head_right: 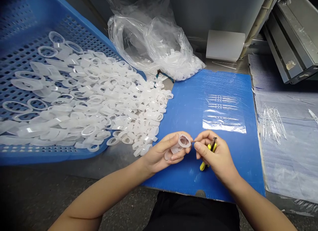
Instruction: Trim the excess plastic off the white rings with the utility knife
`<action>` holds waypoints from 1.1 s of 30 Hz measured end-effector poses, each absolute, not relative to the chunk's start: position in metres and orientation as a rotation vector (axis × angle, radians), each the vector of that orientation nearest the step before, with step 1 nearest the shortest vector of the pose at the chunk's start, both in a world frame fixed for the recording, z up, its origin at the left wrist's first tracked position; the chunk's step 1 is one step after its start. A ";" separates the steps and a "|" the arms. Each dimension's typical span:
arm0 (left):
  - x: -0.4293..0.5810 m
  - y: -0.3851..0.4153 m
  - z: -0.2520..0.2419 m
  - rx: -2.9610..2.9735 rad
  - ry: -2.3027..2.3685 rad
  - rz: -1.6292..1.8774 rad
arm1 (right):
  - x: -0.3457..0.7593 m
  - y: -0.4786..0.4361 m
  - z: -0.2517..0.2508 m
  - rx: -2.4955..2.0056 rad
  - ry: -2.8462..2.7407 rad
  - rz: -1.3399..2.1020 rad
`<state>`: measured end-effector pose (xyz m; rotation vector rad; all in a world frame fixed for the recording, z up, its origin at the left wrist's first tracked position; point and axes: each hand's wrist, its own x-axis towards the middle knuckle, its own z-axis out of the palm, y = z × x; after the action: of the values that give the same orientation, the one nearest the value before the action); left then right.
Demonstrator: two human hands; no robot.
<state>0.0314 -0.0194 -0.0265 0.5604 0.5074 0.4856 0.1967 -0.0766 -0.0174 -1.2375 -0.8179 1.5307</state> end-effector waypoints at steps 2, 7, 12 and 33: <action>0.033 -0.019 -0.028 0.506 0.470 0.457 | 0.197 -0.078 -0.018 -1.244 -0.844 1.536; 0.033 -0.021 -0.029 0.460 0.472 0.400 | 0.197 -0.078 -0.020 -1.229 -0.836 1.552; 0.033 -0.022 -0.030 0.454 0.481 0.387 | 0.198 -0.078 -0.020 -1.234 -0.844 1.541; 0.034 -0.020 -0.032 0.420 0.435 0.374 | 0.200 -0.082 -0.018 -1.218 -0.968 1.520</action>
<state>0.0335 -0.0203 -0.0316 0.4202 0.4347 0.3739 0.1998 -0.0815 -0.0182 -1.2180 -0.9679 1.5199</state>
